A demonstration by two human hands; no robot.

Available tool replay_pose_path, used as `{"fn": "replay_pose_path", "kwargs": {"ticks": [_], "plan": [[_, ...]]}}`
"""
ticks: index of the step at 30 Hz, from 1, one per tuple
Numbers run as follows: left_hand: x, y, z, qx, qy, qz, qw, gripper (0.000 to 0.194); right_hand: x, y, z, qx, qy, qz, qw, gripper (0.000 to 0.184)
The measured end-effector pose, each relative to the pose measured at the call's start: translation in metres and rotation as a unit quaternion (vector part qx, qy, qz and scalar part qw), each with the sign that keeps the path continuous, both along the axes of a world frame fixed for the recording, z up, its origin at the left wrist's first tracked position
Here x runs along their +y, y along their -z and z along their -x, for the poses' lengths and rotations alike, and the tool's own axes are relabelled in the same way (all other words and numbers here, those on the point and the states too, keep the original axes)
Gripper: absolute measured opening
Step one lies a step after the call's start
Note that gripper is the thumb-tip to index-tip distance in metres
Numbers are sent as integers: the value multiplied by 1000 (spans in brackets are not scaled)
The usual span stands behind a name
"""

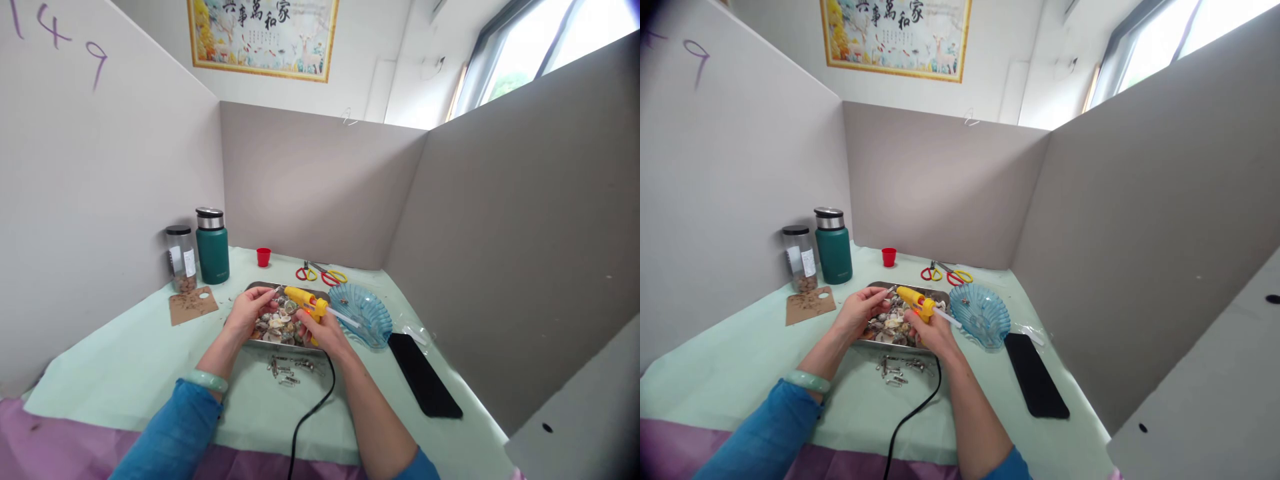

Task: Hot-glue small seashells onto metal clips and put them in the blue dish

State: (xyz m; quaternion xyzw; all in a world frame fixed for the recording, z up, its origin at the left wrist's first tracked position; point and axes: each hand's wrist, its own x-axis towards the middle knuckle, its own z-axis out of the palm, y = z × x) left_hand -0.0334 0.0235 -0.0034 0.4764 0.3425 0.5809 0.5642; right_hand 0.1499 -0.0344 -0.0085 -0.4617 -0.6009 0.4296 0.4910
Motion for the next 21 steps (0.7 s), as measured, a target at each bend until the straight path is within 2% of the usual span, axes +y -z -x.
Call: {"fn": "replay_pose_path", "kwargs": {"ticks": [11,21], "plan": [[3,6,0,27,-5,-17,999,33,2,5,-1,0,-2,1,1000,38],[2,4,0,33,-12,-21,999,33,6,11,-2,0,-4,-6,1000,39]]}}
